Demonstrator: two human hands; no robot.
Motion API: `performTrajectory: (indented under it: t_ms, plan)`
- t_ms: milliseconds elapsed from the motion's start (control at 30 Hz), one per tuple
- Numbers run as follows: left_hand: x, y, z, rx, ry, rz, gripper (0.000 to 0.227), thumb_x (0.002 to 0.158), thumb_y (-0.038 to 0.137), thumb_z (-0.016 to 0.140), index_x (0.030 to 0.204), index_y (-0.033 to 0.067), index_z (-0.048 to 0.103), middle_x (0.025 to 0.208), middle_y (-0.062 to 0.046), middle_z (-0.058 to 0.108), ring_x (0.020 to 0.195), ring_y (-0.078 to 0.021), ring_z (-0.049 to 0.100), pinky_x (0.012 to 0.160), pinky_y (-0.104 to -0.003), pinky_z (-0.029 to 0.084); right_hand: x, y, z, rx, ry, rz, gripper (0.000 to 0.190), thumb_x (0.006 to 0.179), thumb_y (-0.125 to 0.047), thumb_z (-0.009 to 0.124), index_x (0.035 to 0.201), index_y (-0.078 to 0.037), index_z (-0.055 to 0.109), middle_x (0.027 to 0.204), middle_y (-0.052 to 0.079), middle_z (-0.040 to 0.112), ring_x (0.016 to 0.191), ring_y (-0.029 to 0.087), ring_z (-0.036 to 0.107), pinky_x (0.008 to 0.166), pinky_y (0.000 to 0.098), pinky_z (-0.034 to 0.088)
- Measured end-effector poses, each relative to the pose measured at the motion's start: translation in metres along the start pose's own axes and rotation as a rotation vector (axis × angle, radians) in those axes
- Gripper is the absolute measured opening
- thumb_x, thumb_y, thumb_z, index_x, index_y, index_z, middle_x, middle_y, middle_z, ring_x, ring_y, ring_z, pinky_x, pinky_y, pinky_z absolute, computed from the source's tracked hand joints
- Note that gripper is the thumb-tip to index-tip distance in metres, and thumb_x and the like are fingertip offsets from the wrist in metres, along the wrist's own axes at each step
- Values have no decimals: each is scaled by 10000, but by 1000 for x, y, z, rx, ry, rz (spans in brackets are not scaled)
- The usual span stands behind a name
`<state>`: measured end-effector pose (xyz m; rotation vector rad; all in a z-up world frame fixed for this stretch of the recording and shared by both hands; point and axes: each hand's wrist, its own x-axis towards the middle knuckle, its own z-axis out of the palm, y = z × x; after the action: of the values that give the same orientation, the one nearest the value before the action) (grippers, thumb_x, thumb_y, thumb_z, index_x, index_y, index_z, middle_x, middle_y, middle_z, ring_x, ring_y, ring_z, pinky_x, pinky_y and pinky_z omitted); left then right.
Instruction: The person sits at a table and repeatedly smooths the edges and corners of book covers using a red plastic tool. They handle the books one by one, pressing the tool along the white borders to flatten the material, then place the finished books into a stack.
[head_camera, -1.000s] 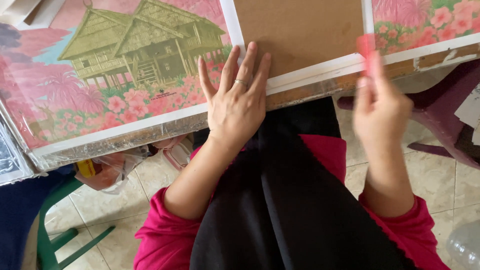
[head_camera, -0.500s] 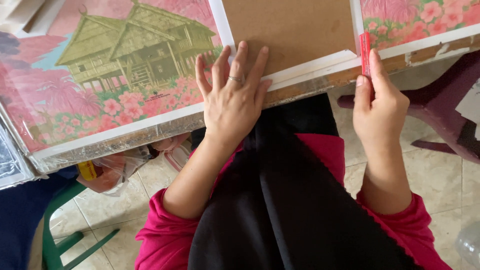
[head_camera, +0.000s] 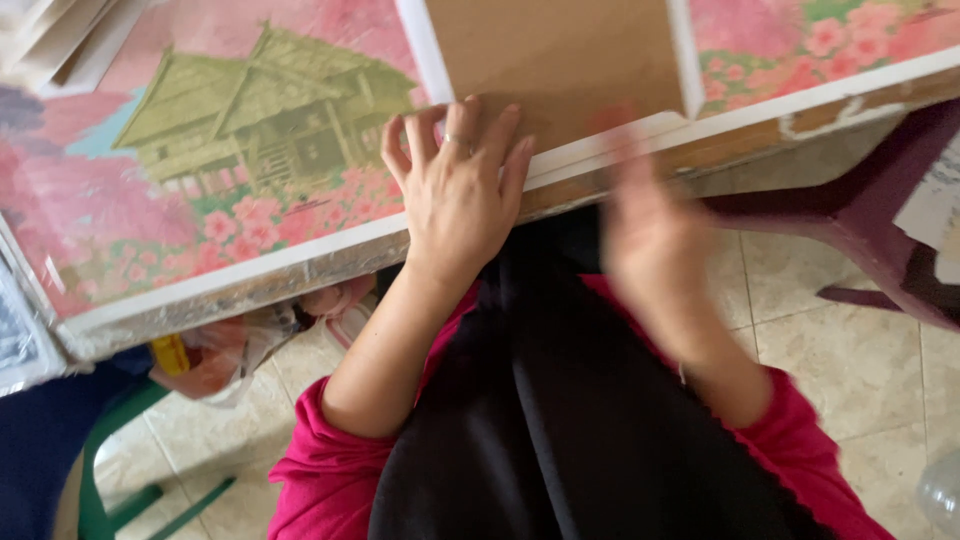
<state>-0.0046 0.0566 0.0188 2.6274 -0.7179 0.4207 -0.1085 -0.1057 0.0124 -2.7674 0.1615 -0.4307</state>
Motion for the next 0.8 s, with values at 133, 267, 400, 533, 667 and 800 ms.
performTrajectory:
  t_ms: [133, 267, 400, 533, 667, 800]
  plan:
    - [29, 25, 19, 84, 199, 101, 272, 862, 354, 721, 825, 87, 687, 959, -68, 592, 914, -249, 538, 954, -507, 382, -20, -1, 21, 136, -88, -119, 389, 981, -149, 539, 1369, -125, 512, 707, 34, 537, 578, 233, 565, 481, 395, 452]
    - [19, 38, 46, -102, -27, 369, 310, 941, 337, 601, 1210, 190, 651, 1369, -113, 434, 1270, -402, 343, 1062, -604, 323, -8, 68, -5, 173, 28, 131, 395, 1027, -101, 565, 1416, -112, 497, 942, 191, 626, 606, 245, 485, 607, 382, 411]
    - [26, 10, 37, -501, -103, 567, 161, 956, 196, 573, 1038, 68, 626, 1021, -63, 670, 1247, -365, 468, 1087, -483, 314, -13, 77, -23, 293, -15, 256, 375, 1039, -147, 480, 1409, -89, 494, 944, 103, 692, 458, 187, 569, 556, 320, 470]
    - [38, -62, 55, 67, -167, 719, 269, 904, -27, 392, 1150, 19, 491, 1096, -216, 548, 857, -368, 608, 1025, -560, 380, -39, 80, -2, 631, 77, 507, 414, 994, -75, 516, 1400, -53, 440, 611, 48, 520, 381, 114, 426, 359, 248, 375]
    - [68, -17, 64, 29, 33, 181, 273, 904, 237, 560, 1109, 59, 537, 1099, -187, 480, 1001, -418, 397, 842, -571, 348, -54, 68, 29, 1141, 282, 928, 270, 806, -140, 435, 1043, -36, 508, 635, 141, 525, 423, 233, 478, 321, 292, 369]
    - [60, 44, 90, -95, -151, 359, 548, 733, 229, 578, 1275, 165, 629, 1412, -92, 439, 1338, -370, 292, 1077, -690, 99, -50, 27, 40, 1472, 41, 902, 1128, 681, 112, 569, 1503, -329, -66, 861, 302, 640, 429, 368, 596, 414, 413, 540]
